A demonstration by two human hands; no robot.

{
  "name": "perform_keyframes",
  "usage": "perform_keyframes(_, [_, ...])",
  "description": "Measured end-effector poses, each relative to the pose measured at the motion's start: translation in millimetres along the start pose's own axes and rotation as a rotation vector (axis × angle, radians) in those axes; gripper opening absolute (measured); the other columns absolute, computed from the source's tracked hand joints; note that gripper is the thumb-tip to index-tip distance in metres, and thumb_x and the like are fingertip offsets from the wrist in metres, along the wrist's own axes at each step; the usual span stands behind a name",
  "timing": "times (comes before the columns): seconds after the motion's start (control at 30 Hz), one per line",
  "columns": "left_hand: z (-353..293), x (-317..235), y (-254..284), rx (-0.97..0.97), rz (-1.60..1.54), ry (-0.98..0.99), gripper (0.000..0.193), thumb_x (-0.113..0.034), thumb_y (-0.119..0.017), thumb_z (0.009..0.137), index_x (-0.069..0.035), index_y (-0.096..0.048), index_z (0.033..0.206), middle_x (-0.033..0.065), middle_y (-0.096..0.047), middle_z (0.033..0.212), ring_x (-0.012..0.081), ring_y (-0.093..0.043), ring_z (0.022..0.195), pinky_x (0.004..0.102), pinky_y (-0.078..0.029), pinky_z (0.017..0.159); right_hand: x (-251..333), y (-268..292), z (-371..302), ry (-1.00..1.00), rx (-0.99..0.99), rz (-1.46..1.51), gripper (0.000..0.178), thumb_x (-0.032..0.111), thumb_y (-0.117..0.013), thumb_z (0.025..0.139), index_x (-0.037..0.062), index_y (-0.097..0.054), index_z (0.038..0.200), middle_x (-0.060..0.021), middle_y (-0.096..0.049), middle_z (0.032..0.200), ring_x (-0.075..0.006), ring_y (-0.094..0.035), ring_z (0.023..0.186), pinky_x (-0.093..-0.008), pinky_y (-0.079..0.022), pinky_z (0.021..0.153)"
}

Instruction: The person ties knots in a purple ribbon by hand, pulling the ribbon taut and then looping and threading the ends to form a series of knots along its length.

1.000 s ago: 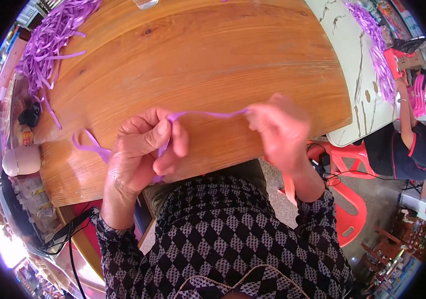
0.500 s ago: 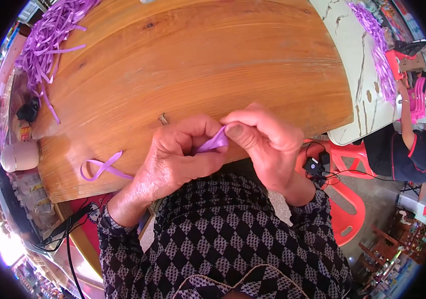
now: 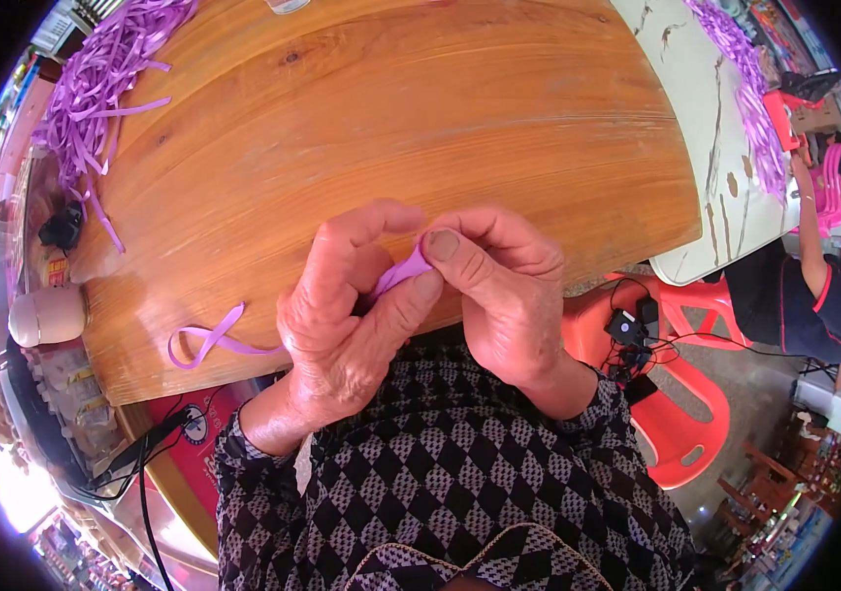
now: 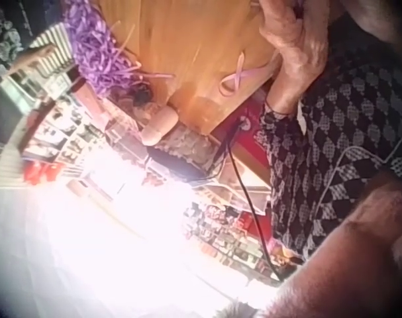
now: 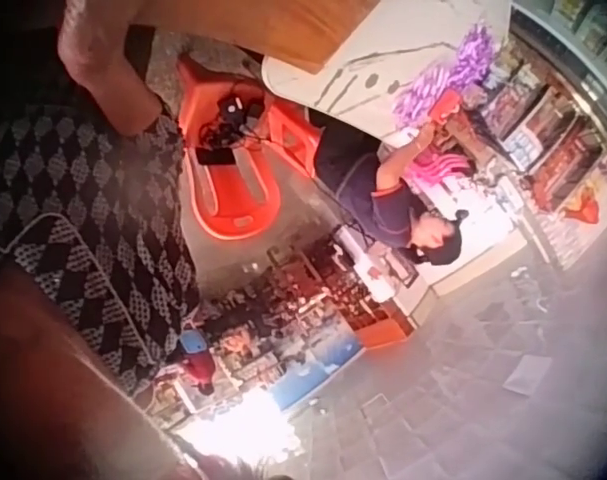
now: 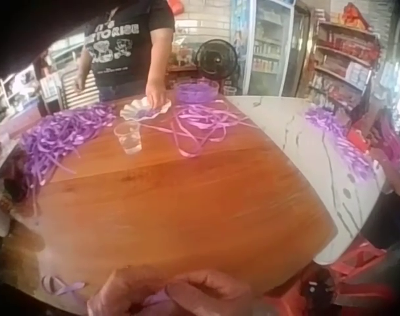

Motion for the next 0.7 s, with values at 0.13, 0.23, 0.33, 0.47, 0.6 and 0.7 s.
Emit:
perform_keyframes(0.13, [-2.3, -0.7, 5.1, -0.026, 0.133, -0.181, 0.015, -0.004, -0.064, 0.081, -0.001, -0.057, 0.094, 0.0029, -0.06, 0.068, 0.0057, -0.052, 0.062, 0.0205, -0.044, 0.057, -6.5, 0.3, -2.9, -0.001, 0.048, 0.009, 0.013, -0.002, -0.056, 0.084, -0.0038, -0.058, 0.096, -0.0076, -0.062, 0.089, -0.0113, -0.058, 0.081, -0.023, -0.046, 0.075])
perform_keyframes(0.23, [-3.7, 1.9, 9.4, -0.077, 0.148, -0.134, 0.012, -0.005, -0.064, 0.081, -0.001, -0.058, 0.09, 0.0031, -0.059, 0.069, 0.0069, -0.052, 0.061, 0.0209, -0.044, 0.056, -9.1, -0.8, -6.3, -0.06, 0.057, -0.009, 0.02, -0.004, -0.058, 0.081, -0.0042, -0.055, 0.101, -0.0081, -0.06, 0.091, -0.0121, -0.057, 0.083, -0.0232, -0.046, 0.076])
perform_keyframes(0.33, [-2.8, 0.5, 12.7, -0.083, 0.189, -0.032, 0.012, -0.01, -0.064, 0.082, -0.001, -0.057, 0.085, 0.0029, -0.058, 0.067, 0.0072, -0.051, 0.059, 0.0208, -0.042, 0.053, -8.6, -1.4, -6.7, -0.054, 0.064, -0.087, 0.027, -0.008, -0.06, 0.077, -0.0052, -0.052, 0.103, -0.0096, -0.059, 0.091, -0.0135, -0.057, 0.084, -0.0238, -0.047, 0.076])
perform_keyframes(0.47, [4.4, 18.5, 11.0, 0.156, -0.304, 0.474, 0.021, -0.02, -0.062, 0.085, 0.0, -0.057, 0.08, 0.0015, -0.053, 0.061, 0.0061, -0.044, 0.05, 0.0184, -0.033, 0.045, -4.0, 8.7, -6.9, -0.005, 0.067, -0.205, 0.027, -0.006, -0.064, 0.076, -0.004, -0.05, 0.099, -0.0072, -0.056, 0.089, -0.0112, -0.055, 0.082, -0.0236, -0.047, 0.075])
perform_keyframes(0.6, [6.8, 23.9, 9.4, 0.314, -0.413, 0.632, 0.03, -0.028, -0.062, 0.083, 0.0, -0.054, 0.076, 0.0027, -0.05, 0.054, 0.008, -0.039, 0.039, 0.0203, -0.033, 0.038, -1.2, 11.8, -5.1, -0.016, 0.071, -0.183, 0.026, -0.012, -0.061, 0.074, -0.006, -0.051, 0.097, -0.0121, -0.059, 0.09, -0.0143, -0.057, 0.083, -0.0248, -0.048, 0.074])
perform_keyframes(0.7, [4.9, 29.7, 2.0, 0.282, -0.578, 0.686, 0.029, -0.026, -0.062, 0.083, 0.0, -0.054, 0.074, 0.0015, -0.047, 0.05, 0.0073, -0.034, 0.035, 0.0208, -0.031, 0.034, -1.3, 16.2, -2.8, -0.022, 0.024, -0.232, 0.023, -0.011, -0.061, 0.074, -0.0054, -0.053, 0.095, -0.0115, -0.059, 0.09, -0.015, -0.057, 0.084, -0.025, -0.048, 0.075])
Point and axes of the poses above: each hand's wrist, its own z-axis towards the middle knuckle, its own y-axis out of the back of the hand, x = y × z, the point moved 4 cm from there along z, towards the middle knuckle
